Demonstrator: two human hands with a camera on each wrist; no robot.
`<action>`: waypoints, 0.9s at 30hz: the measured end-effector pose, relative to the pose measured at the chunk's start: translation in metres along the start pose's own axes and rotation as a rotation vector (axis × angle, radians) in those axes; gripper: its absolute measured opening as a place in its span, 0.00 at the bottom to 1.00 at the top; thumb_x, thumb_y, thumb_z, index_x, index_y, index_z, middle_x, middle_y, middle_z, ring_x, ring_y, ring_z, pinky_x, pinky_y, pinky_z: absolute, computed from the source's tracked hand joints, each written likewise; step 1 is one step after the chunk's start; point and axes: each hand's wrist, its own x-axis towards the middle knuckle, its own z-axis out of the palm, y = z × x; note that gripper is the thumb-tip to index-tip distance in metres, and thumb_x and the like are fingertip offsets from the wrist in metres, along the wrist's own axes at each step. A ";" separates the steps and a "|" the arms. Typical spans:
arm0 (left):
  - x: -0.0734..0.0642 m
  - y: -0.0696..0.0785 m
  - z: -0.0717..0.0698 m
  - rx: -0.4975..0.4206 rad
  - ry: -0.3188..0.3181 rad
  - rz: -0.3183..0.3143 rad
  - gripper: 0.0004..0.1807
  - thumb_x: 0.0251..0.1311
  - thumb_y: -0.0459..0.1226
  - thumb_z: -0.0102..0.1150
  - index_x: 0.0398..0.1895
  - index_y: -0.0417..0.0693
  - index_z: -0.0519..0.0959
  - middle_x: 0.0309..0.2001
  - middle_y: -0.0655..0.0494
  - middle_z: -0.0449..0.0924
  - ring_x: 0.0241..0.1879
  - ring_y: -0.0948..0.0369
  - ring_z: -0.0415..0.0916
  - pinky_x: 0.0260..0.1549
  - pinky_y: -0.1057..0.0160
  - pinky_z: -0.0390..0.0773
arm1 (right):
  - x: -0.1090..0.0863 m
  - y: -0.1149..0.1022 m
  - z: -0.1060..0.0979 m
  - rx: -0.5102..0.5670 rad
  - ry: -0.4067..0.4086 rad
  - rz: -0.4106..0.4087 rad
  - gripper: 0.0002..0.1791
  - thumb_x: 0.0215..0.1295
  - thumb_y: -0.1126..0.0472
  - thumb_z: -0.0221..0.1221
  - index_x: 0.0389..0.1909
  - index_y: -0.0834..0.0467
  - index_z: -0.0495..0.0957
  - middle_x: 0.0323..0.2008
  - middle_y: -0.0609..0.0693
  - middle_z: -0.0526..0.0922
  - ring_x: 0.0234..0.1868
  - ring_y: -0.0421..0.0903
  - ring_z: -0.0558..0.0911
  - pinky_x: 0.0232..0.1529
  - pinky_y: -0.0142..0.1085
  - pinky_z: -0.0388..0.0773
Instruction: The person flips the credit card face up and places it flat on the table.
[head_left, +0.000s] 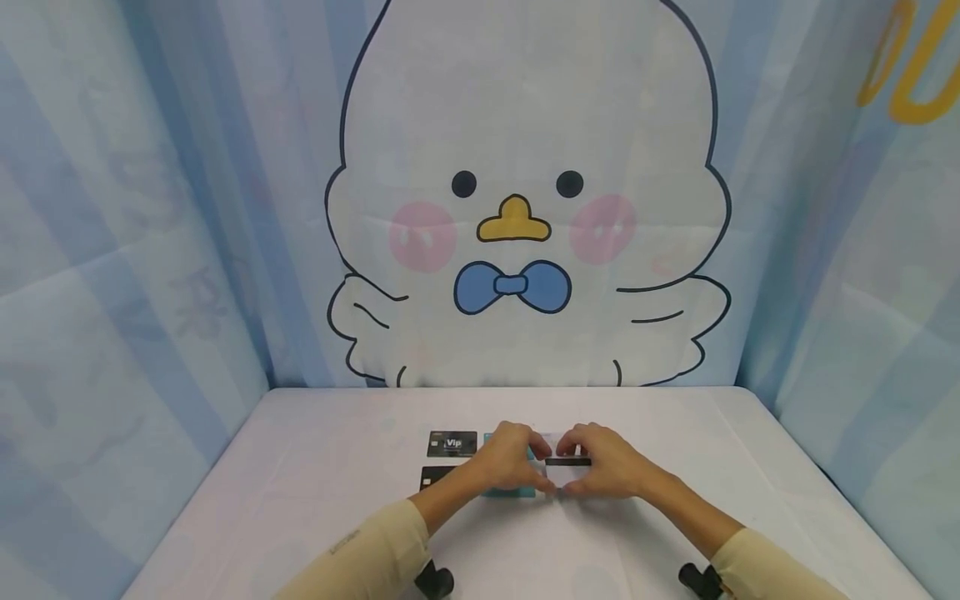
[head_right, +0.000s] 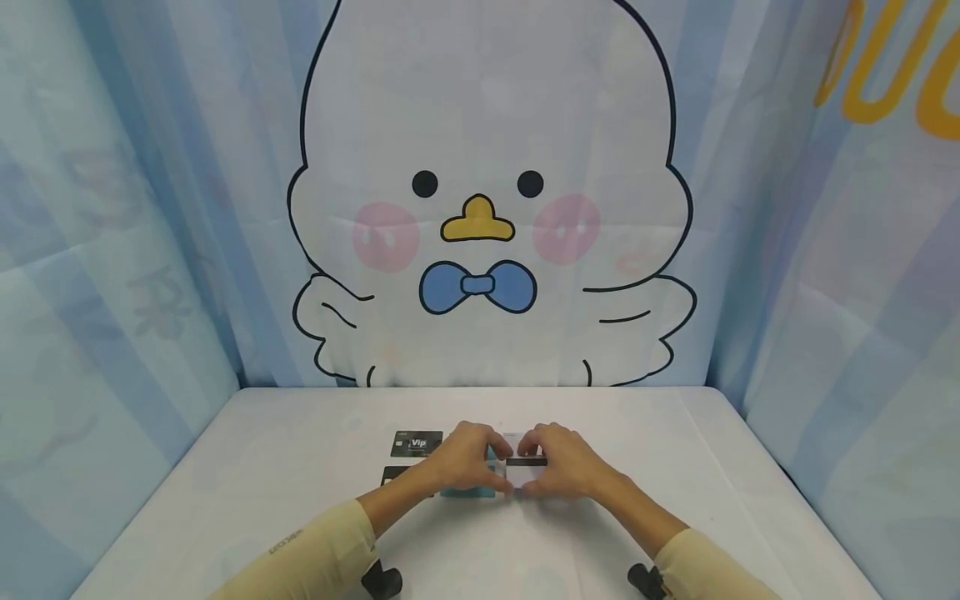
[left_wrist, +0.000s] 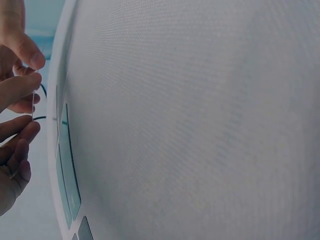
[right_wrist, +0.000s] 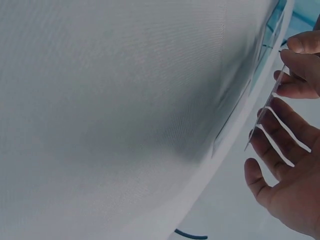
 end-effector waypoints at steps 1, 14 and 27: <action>0.000 0.000 0.000 0.003 0.002 0.001 0.23 0.43 0.46 0.86 0.44 0.52 0.90 0.36 0.67 0.88 0.42 0.67 0.81 0.45 0.71 0.78 | 0.000 -0.001 0.000 -0.006 0.003 -0.003 0.25 0.49 0.49 0.79 0.47 0.51 0.84 0.39 0.39 0.81 0.42 0.41 0.77 0.43 0.36 0.75; 0.001 0.000 -0.001 0.007 0.001 0.015 0.22 0.45 0.46 0.85 0.45 0.52 0.90 0.35 0.67 0.88 0.36 0.70 0.77 0.38 0.73 0.75 | 0.000 -0.002 -0.002 -0.018 0.000 -0.010 0.26 0.49 0.47 0.79 0.48 0.52 0.85 0.38 0.39 0.81 0.41 0.42 0.77 0.41 0.35 0.73; -0.005 -0.003 -0.002 -0.066 -0.001 -0.015 0.25 0.47 0.46 0.83 0.50 0.52 0.88 0.39 0.65 0.87 0.37 0.67 0.79 0.37 0.73 0.77 | -0.005 0.001 -0.006 0.066 -0.018 0.023 0.26 0.50 0.51 0.79 0.50 0.53 0.85 0.40 0.41 0.82 0.42 0.41 0.77 0.40 0.33 0.75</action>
